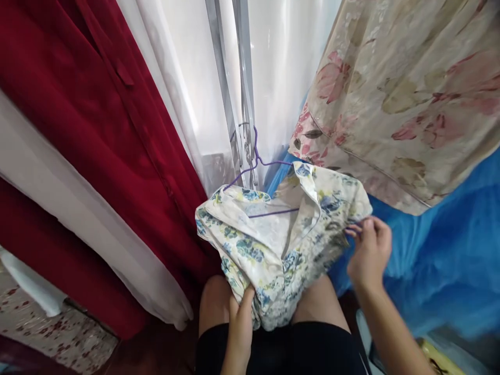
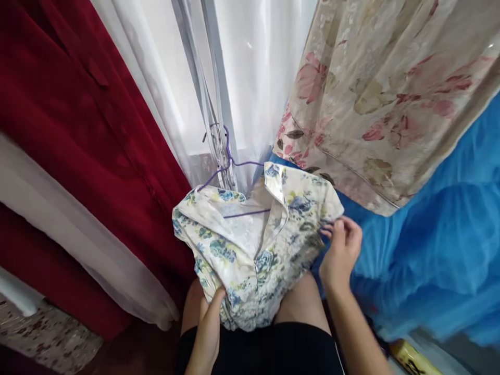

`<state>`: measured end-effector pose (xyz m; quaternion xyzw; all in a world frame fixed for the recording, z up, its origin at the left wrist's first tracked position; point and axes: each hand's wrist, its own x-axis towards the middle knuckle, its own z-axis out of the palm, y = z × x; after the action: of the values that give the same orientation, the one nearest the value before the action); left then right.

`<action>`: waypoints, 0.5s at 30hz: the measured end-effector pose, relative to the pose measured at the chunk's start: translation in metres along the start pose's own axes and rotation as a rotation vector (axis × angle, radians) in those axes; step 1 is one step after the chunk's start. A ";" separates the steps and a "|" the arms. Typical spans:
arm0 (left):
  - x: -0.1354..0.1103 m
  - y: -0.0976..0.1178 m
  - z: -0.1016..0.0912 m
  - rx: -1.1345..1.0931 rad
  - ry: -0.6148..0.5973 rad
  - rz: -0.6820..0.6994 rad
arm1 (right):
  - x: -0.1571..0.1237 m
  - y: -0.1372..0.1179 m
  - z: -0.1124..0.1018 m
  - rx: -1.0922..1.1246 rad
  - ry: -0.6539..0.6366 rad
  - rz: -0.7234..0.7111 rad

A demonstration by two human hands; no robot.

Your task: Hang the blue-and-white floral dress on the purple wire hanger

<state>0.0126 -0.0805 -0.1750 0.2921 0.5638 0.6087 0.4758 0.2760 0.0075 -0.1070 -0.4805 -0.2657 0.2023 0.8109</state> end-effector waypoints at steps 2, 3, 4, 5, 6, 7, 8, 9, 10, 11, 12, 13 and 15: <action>-0.003 -0.001 0.003 -0.026 0.074 -0.061 | -0.043 0.039 -0.031 -0.113 0.116 -0.067; -0.006 0.000 0.005 -0.036 0.090 -0.060 | -0.065 0.052 -0.044 -0.174 0.088 -0.029; -0.008 0.001 0.006 -0.042 0.083 -0.040 | -0.084 0.060 -0.055 -0.213 0.021 0.031; -0.010 0.002 0.007 -0.042 0.068 -0.015 | -0.100 0.063 -0.061 -0.233 -0.125 0.125; -0.012 0.004 0.008 -0.035 0.051 -0.002 | -0.112 0.060 -0.062 -0.231 -0.348 0.225; -0.015 0.005 0.009 -0.026 0.037 0.001 | -0.118 0.053 -0.059 -0.224 -0.574 0.294; -0.017 0.006 0.010 -0.021 0.027 0.002 | -0.121 0.044 -0.052 -0.209 -0.737 0.327; -0.020 0.007 0.010 -0.020 0.019 0.005 | -0.121 0.033 -0.041 -0.192 -0.853 0.334; -0.023 0.008 0.010 -0.025 0.014 0.013 | -0.119 0.021 -0.029 -0.173 -0.914 0.326; -0.026 0.010 0.010 -0.033 0.010 0.023 | -0.117 0.011 -0.016 -0.155 -0.949 0.312; -0.029 0.011 0.009 -0.044 0.003 0.034 | -0.115 0.004 -0.005 -0.136 -0.966 0.301; -0.031 0.013 0.008 -0.056 -0.004 0.046 | -0.116 -0.002 0.005 -0.116 -0.970 0.296; -0.035 0.014 0.004 -0.082 -0.015 0.057 | -0.120 -0.005 0.017 -0.070 -0.942 0.297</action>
<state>0.0252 -0.1091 -0.1541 0.2928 0.5263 0.6423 0.4741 0.1728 -0.0535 -0.1244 -0.3965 -0.5385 0.5020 0.5484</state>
